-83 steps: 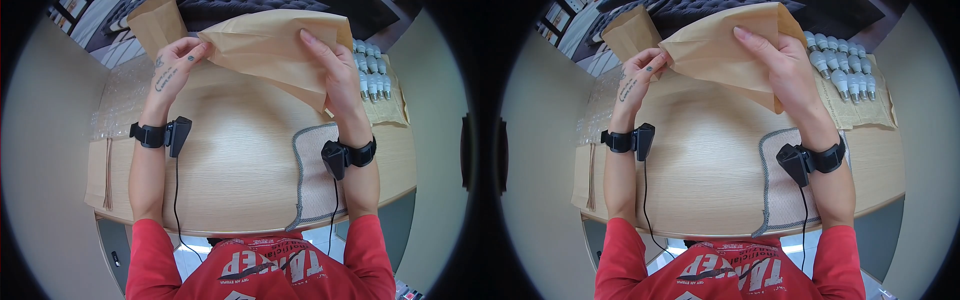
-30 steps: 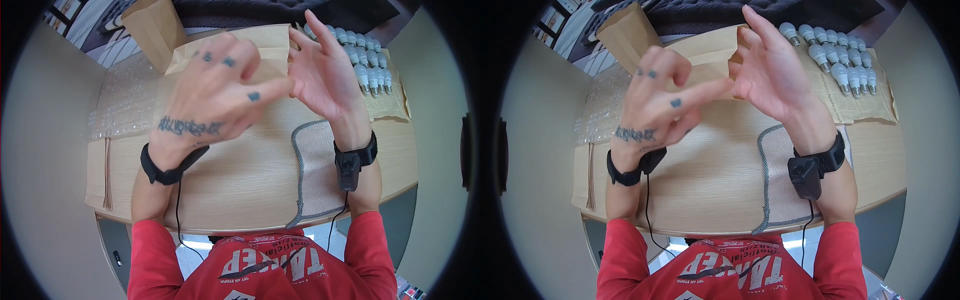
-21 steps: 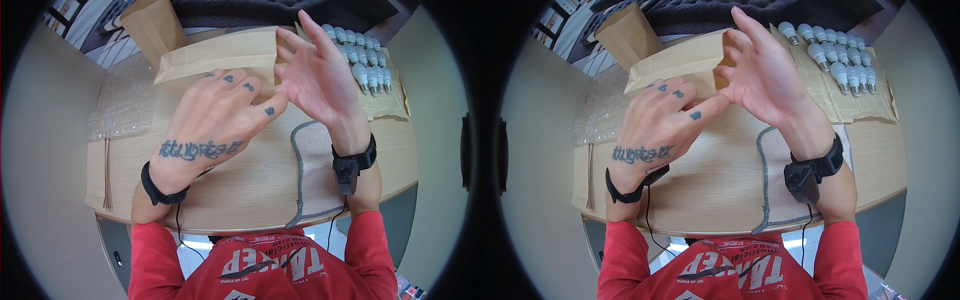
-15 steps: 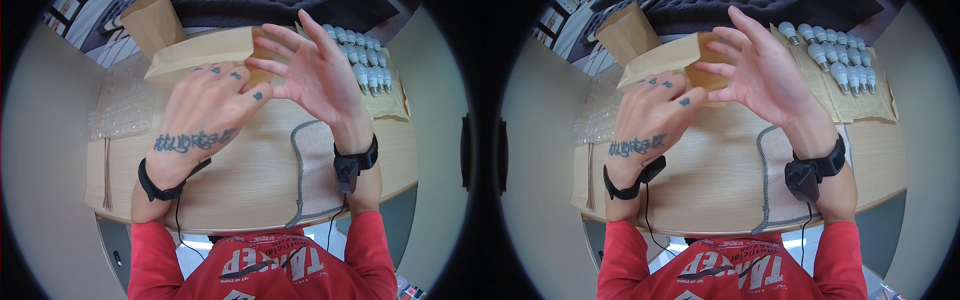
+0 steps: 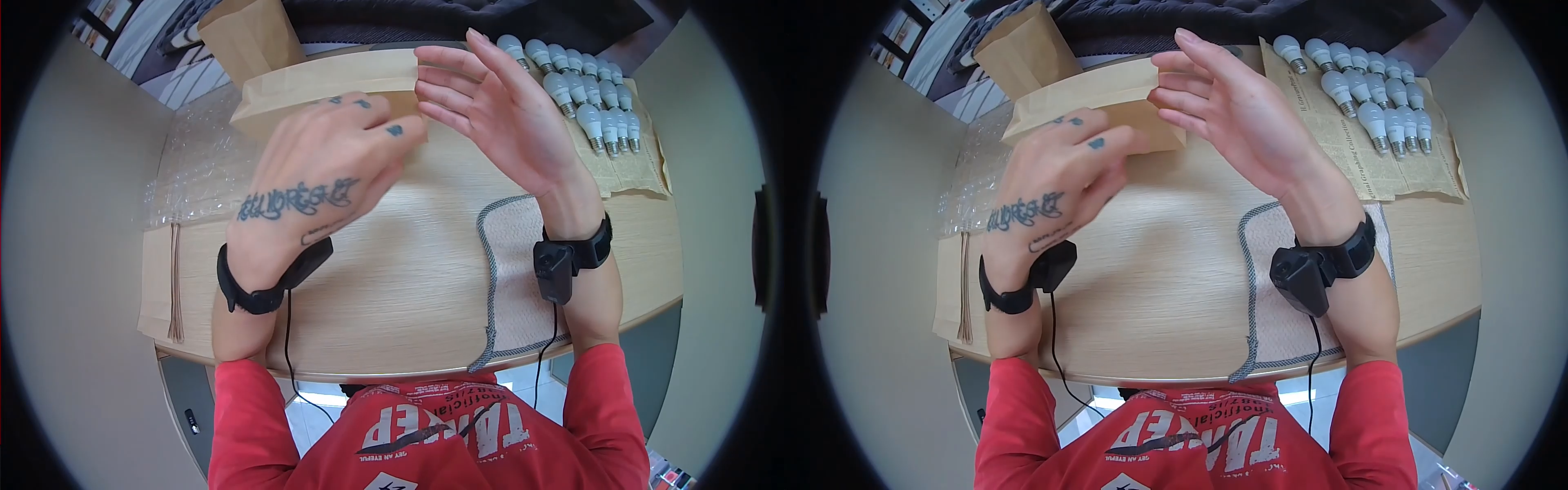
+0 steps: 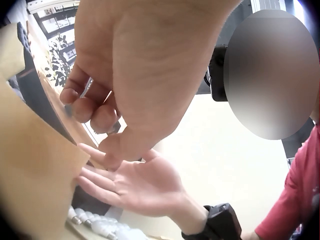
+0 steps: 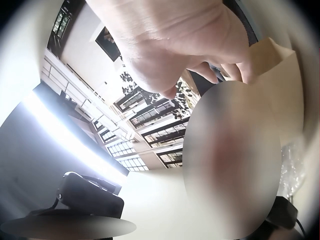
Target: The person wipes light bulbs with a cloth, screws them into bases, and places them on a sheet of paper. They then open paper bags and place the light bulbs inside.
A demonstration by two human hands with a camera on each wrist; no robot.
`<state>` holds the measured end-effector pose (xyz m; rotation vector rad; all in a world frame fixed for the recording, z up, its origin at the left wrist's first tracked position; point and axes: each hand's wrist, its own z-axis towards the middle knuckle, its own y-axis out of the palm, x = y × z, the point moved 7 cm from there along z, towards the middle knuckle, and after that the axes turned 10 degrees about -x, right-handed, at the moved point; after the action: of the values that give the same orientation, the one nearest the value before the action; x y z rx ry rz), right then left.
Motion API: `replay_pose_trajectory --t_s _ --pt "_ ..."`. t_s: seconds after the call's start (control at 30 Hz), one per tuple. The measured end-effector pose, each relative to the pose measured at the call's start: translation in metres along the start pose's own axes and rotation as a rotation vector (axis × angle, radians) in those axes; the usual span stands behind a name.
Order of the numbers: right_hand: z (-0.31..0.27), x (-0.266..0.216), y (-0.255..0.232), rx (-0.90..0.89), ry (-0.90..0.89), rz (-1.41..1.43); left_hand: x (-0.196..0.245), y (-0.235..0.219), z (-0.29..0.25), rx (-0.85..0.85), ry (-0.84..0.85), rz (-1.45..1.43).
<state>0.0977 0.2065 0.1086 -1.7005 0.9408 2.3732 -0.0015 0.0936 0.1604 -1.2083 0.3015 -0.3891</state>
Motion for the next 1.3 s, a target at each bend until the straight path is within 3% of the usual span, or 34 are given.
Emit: replay_pose_trajectory --t_s 0.2,0.3,0.63,0.73,0.83,0.97,1.03,1.13,1.3 --pt "-0.001 -0.002 0.002 -0.044 -0.008 -0.065 0.007 0.026 0.001 -0.200 -0.094 0.036" --pt "-0.003 -0.004 0.007 -0.025 0.007 -0.107 0.001 0.034 -0.001 -0.214 -0.175 0.036" --pt "-0.005 -0.010 0.002 -0.063 -0.047 -0.001 -0.005 0.020 -0.003 -0.114 -0.181 0.168" --pt "-0.006 -0.017 0.000 0.009 0.003 -0.117 -0.008 0.005 -0.003 -0.065 -0.191 0.178" --pt "-0.008 -0.042 -0.019 0.102 -0.054 -0.550 -0.013 -0.012 -0.006 -0.031 -0.204 0.163" --pt "-0.023 -0.075 -0.062 0.473 -0.239 -1.320 -0.016 -0.039 -0.012 0.094 -0.149 0.091" --pt "-0.033 -0.091 -0.092 0.668 -0.105 -1.547 -0.016 -0.050 -0.016 0.125 -0.157 0.037" --pt "-0.055 -0.104 -0.150 0.790 0.165 -1.779 -0.014 -0.063 -0.021 0.157 -0.152 0.028" --pt "-0.082 -0.089 -0.201 0.930 0.500 -1.796 0.001 -0.078 -0.027 0.198 -0.126 0.035"
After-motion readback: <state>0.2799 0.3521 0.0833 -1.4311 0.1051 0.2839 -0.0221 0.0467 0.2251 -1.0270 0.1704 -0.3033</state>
